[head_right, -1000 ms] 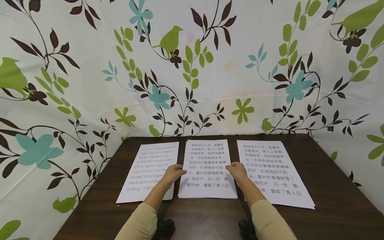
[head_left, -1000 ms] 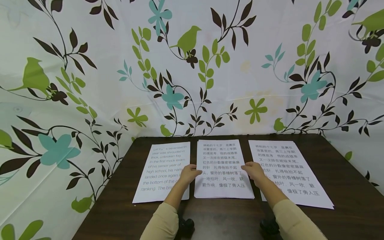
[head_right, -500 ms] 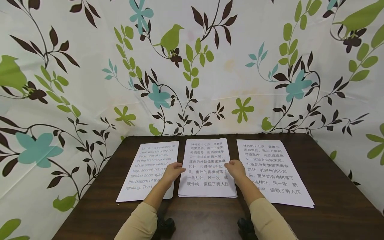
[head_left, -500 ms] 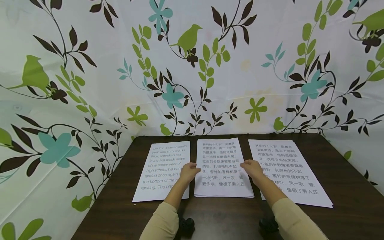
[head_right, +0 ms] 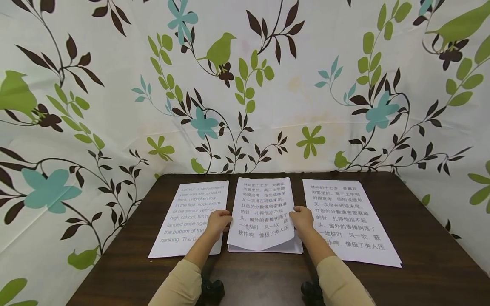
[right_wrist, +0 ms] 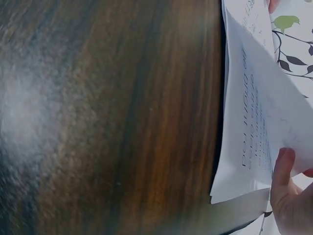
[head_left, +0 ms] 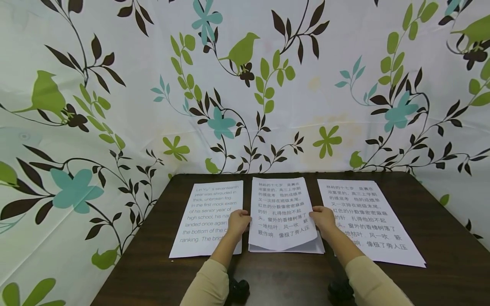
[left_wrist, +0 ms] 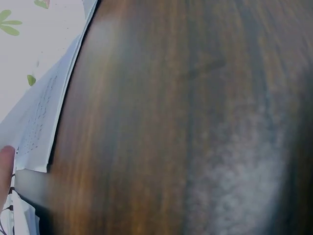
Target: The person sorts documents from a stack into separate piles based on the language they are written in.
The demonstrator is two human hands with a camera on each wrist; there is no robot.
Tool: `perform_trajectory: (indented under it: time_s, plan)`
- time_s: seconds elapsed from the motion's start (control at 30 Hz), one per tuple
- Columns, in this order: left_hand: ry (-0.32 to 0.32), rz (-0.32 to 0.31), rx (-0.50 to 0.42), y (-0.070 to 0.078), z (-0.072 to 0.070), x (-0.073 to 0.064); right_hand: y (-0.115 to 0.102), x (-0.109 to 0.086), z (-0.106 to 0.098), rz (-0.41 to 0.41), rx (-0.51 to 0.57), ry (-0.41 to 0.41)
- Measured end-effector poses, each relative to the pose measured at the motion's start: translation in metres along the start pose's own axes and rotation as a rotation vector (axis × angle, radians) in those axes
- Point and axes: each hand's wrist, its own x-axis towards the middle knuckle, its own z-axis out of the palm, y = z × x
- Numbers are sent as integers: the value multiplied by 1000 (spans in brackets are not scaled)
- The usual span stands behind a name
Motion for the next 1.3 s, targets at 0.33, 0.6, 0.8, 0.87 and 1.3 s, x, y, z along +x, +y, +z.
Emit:
perform_trajectory:
  time_s: [0.33, 0.6, 0.8, 0.87, 1.3]
  plan:
    - [16, 34, 205, -9, 0, -1, 10, 1, 5, 39, -4, -63]
    - [22, 25, 251, -15, 1, 0, 13, 2, 6, 53, -48, -58]
    - [30, 22, 247, -14, 2, -2, 13, -2, 3, 26, -63, -41]
    - [35, 24, 236, -14, 3, -3, 12, -3, 2, 17, -88, -25]
    - [31, 55, 204, -8, 11, -3, 11, -1, -10, -10, -256, 17]
